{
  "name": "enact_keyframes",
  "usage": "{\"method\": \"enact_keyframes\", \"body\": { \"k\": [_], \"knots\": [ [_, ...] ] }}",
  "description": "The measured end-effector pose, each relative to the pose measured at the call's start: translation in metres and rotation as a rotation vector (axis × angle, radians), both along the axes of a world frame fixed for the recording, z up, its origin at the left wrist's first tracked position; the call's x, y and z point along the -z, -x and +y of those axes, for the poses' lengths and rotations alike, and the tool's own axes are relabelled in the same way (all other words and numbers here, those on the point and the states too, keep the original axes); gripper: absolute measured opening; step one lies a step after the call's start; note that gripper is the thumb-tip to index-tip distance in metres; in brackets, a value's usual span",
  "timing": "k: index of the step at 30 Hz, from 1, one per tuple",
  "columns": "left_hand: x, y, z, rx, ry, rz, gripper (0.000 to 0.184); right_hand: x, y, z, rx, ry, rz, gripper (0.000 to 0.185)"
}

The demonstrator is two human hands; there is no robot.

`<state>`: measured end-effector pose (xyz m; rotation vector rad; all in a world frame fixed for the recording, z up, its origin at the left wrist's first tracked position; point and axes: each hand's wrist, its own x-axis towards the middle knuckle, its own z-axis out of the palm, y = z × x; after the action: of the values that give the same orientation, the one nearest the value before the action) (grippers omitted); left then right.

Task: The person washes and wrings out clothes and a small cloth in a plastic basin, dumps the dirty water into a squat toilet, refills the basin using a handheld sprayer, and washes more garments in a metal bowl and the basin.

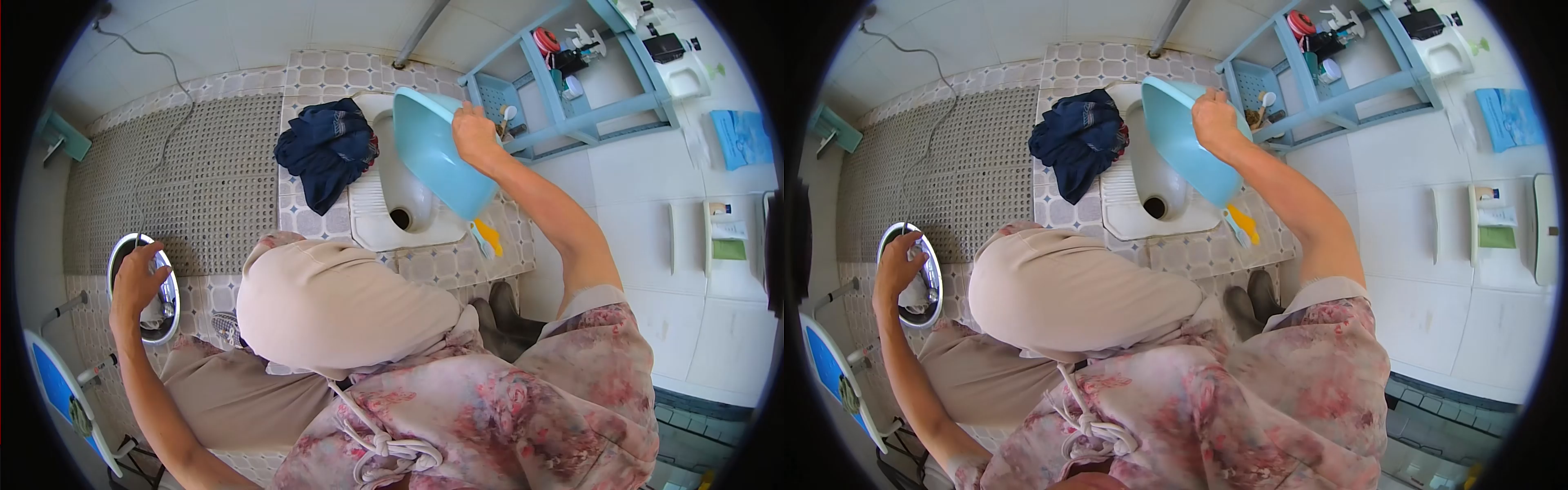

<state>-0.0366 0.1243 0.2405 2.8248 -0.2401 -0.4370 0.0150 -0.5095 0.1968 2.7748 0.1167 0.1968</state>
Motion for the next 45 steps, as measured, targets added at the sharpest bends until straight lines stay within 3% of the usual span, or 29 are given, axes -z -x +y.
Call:
{"method": "enact_keyframes", "body": {
  "k": [8,14,17,20,22,24,29,31,34,37,41,45],
  "knots": [
    [0.003,0.000,0.010,-0.017,-0.034,0.023,0.047,-0.005,-0.002,0.011,0.043,-0.006,0.093,0.025],
    [0.009,0.001,0.020,0.011,-0.102,0.036,0.052,0.015,-0.009,0.004,-0.034,0.082,-0.064,0.017],
    [0.015,0.002,0.033,0.066,-0.161,-0.013,0.046,0.018,-0.006,-0.004,-0.141,0.085,-0.118,0.011],
    [0.007,0.001,0.040,-0.090,-0.161,0.061,0.046,0.010,-0.006,-0.016,0.046,0.097,0.005,0.015],
    [0.008,0.003,0.059,-0.190,-0.178,0.056,0.046,0.016,-0.010,-0.051,-0.045,-0.065,-0.055,0.019],
    [0.004,0.008,0.076,-0.312,-0.200,0.055,0.044,0.006,-0.005,-0.068,0.208,-0.078,-0.006,0.024],
    [-0.003,0.018,0.104,-0.564,-0.265,0.143,0.041,-0.052,0.026,-0.108,0.294,-0.178,0.015,0.042],
    [0.004,0.021,0.115,-0.596,-0.261,0.154,0.039,-0.069,0.022,-0.133,0.306,-0.318,0.005,0.041],
    [0.007,0.022,0.120,-0.615,-0.248,0.169,0.038,-0.116,0.025,-0.081,0.243,-0.639,0.007,0.034],
    [0.018,0.020,0.129,-0.640,-0.230,0.155,0.038,-0.115,0.002,-0.048,0.128,-1.091,0.028,0.028],
    [0.022,0.016,0.135,-0.647,-0.231,0.175,0.039,-0.083,-0.054,0.044,0.091,-1.267,0.114,0.028],
    [0.045,0.020,0.149,-0.657,-0.233,0.194,0.041,-0.027,-0.104,0.163,0.079,-1.490,0.372,0.027]
  ]
}}
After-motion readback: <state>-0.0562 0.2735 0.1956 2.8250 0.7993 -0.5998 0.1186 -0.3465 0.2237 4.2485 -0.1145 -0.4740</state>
